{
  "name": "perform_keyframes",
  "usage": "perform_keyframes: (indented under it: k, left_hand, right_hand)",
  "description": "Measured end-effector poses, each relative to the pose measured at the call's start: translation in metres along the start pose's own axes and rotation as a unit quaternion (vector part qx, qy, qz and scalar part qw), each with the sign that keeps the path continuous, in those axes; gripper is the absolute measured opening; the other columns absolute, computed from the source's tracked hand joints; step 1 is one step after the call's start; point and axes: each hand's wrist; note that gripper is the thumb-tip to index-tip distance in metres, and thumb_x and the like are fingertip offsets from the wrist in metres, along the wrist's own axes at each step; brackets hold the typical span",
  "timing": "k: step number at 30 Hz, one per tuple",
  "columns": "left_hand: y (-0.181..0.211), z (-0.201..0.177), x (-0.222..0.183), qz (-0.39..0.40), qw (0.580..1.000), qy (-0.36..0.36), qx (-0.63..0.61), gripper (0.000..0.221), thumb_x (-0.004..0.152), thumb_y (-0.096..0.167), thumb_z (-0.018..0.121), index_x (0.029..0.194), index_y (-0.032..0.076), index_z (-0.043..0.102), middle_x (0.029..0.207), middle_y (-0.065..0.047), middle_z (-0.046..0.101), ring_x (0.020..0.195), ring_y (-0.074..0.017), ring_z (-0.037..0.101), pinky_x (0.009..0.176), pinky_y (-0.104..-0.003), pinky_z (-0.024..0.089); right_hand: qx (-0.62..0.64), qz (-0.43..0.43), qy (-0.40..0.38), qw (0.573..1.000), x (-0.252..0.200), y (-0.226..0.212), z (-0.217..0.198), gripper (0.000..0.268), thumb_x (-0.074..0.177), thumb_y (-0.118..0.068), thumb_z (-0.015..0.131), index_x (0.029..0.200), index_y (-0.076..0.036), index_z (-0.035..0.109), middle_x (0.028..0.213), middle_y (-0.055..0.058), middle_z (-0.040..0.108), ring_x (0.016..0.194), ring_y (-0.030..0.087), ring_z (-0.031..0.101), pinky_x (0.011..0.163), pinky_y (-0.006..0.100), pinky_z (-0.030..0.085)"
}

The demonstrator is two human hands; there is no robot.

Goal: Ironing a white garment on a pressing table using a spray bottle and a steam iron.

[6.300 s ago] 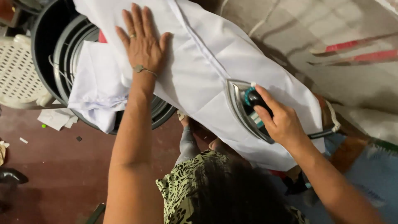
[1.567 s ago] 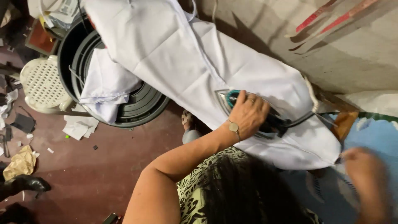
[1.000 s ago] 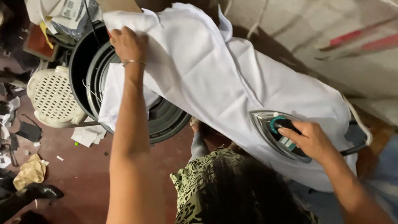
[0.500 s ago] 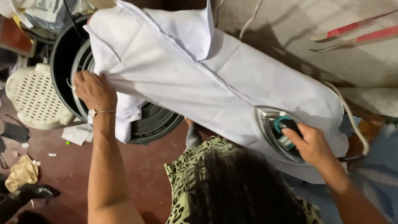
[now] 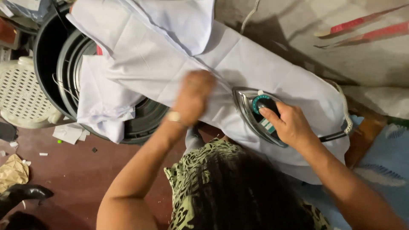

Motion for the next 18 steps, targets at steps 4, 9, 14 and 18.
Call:
perform_keyframes:
  k: [4,9,14,18]
  left_hand:
    - [0.051,0.011,0.010,0.162,0.986,-0.041,0.009,0.023,0.099,0.011,0.056,0.117,0.007,0.069,0.122,-0.016,0.065,0.122,-0.0361,0.059,0.109,-0.057,0.041]
    - [0.039,0.019,0.003,0.190,0.981,-0.008,0.043,0.020,0.099,0.007,0.056,0.114,0.004,0.069,0.119,-0.018,0.062,0.118,-0.0377,0.060,0.107,-0.059,0.042]
    - [0.028,-0.005,-0.007,0.121,0.990,-0.043,0.062,0.033,0.105,0.023,0.055,0.135,0.012,0.064,0.136,-0.020,0.058,0.133,-0.0421,0.053,0.112,-0.061,0.036]
    - [0.011,0.001,-0.008,0.080,0.993,-0.045,0.079,0.044,0.105,0.041,0.056,0.143,0.018,0.060,0.145,-0.019,0.055,0.140,-0.0421,0.046,0.117,-0.059,0.030]
  right_hand:
    - [-0.016,0.005,-0.008,1.000,-0.015,0.031,-0.003,0.051,0.102,-0.045,0.063,0.075,-0.003,0.056,0.063,0.023,0.064,0.066,0.042,0.066,0.057,0.048,0.050]
    - [-0.034,0.033,-0.026,0.999,-0.030,0.071,-0.003,0.051,0.101,-0.046,0.063,0.077,-0.002,0.055,0.066,0.024,0.066,0.071,0.040,0.069,0.059,0.046,0.051]
    - [-0.046,0.007,-0.037,0.998,-0.013,0.033,-0.002,0.050,0.102,-0.048,0.061,0.080,-0.003,0.058,0.072,0.027,0.067,0.080,0.047,0.069,0.060,0.053,0.051]
    - [-0.042,-0.033,-0.020,0.998,0.011,-0.014,0.005,0.052,0.104,-0.049,0.060,0.079,-0.004,0.054,0.069,0.025,0.064,0.078,0.046,0.069,0.058,0.051,0.050]
Point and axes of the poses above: each hand's wrist, its own x-axis towards the middle knuckle, its own z-axis out of the palm, y = z × x
